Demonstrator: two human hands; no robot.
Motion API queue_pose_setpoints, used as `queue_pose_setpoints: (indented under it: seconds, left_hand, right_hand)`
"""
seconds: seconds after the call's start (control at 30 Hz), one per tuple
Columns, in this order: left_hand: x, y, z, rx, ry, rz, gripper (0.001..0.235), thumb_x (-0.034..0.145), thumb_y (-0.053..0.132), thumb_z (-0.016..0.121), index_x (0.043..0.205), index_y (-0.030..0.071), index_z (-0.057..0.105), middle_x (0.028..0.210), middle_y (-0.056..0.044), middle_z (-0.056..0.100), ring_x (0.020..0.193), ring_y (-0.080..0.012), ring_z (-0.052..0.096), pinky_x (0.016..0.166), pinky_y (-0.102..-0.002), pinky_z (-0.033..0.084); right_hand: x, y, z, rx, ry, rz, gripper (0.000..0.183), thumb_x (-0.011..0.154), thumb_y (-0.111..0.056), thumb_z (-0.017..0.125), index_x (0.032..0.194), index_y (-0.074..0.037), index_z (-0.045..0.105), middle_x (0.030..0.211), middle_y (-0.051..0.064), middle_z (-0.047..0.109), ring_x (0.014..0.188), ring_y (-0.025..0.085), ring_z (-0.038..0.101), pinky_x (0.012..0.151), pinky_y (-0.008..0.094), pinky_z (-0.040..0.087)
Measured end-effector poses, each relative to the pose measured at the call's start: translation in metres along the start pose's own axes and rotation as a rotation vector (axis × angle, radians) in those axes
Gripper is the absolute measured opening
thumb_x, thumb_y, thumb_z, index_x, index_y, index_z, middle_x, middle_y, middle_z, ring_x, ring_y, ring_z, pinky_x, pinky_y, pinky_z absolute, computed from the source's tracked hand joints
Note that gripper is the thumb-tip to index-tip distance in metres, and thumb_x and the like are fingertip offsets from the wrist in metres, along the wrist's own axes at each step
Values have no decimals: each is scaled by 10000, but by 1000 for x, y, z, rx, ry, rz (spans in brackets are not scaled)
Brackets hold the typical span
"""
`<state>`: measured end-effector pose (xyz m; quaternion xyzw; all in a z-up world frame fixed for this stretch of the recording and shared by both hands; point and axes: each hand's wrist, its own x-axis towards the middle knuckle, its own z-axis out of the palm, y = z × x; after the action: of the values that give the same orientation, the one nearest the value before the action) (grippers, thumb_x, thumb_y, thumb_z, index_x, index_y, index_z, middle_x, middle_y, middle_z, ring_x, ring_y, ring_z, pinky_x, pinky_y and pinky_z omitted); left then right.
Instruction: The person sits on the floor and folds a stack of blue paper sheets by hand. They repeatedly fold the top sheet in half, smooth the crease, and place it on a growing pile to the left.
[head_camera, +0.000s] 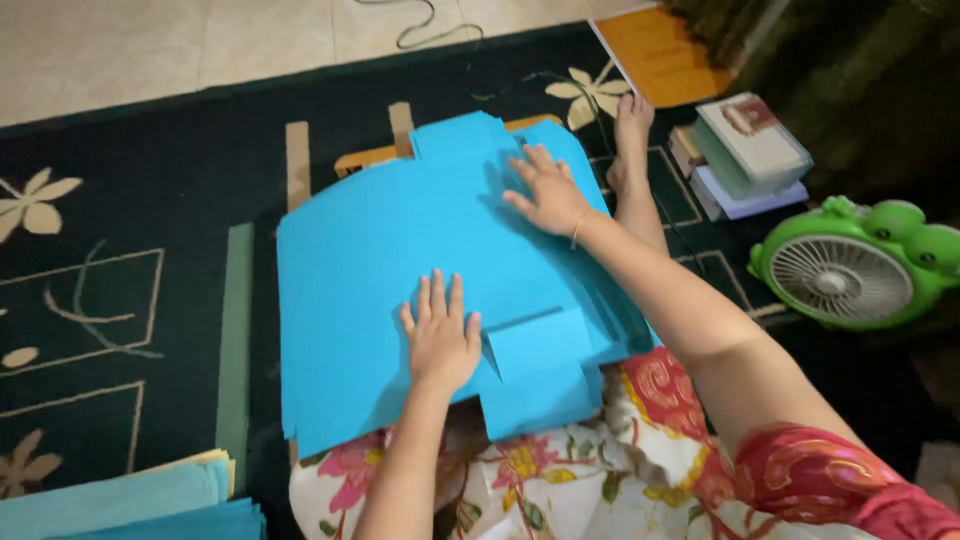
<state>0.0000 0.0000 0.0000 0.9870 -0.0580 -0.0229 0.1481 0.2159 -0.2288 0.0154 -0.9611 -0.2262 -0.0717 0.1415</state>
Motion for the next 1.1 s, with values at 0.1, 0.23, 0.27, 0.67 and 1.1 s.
queue_pose_setpoints:
  seconds: [0.1, 0.23, 0.27, 0.67, 1.1]
  left_hand:
    - [2, -1, -7, 22, -59, 72, 646, 1045, 420, 344, 1617, 131, 267, 1690, -192, 176, 1566, -362, 124, 1171, -633, 95]
    - [3, 9, -19, 10, -101, 58, 637, 1040, 387, 353, 1616, 135, 253, 1689, -181, 169, 1565, -354, 111, 1175, -632, 86]
    - [2, 12, -22, 3, -117, 48, 635, 1044, 374, 344, 1619, 126, 236, 1690, -187, 147, 1565, -362, 91, 1176, -638, 75]
    - [6, 28, -30, -102, -139, 4, 624, 1065, 355, 288, 1626, 98, 200, 1696, -217, 87, 1570, -401, 25, 1186, -661, 25]
    - [4, 25, -26, -112, -93, 1, 620, 1072, 374, 299, 1622, 97, 229, 1699, -206, 113, 1575, -388, 46, 1196, -635, 32]
  right_hand:
    - [54, 44, 40, 47, 15, 135, 655, 1052, -547, 515, 1553, -125, 491, 1647, 180, 377, 1562, 347, 268, 1207, 606, 240]
    - [84, 67, 72, 87, -10, 232, 655, 1082, -602, 416, 1580, -178, 457, 1661, 115, 376, 1575, 290, 252, 1229, 599, 162]
    - [84, 63, 70, 104, -10, 252, 667, 1087, -600, 404, 1593, -166, 436, 1676, 102, 350, 1580, 271, 234, 1239, 577, 130]
    - [60, 32, 33, 653, 170, 72, 594, 1135, -497, 269, 973, -116, 694, 1225, 108, 673, 1335, 276, 558, 1201, 442, 308]
    - [77, -53, 68, -69, -289, -186, 744, 1067, -615, 185, 1681, -199, 123, 1745, 43, 128, 1612, 242, 86, 1280, 521, 116]
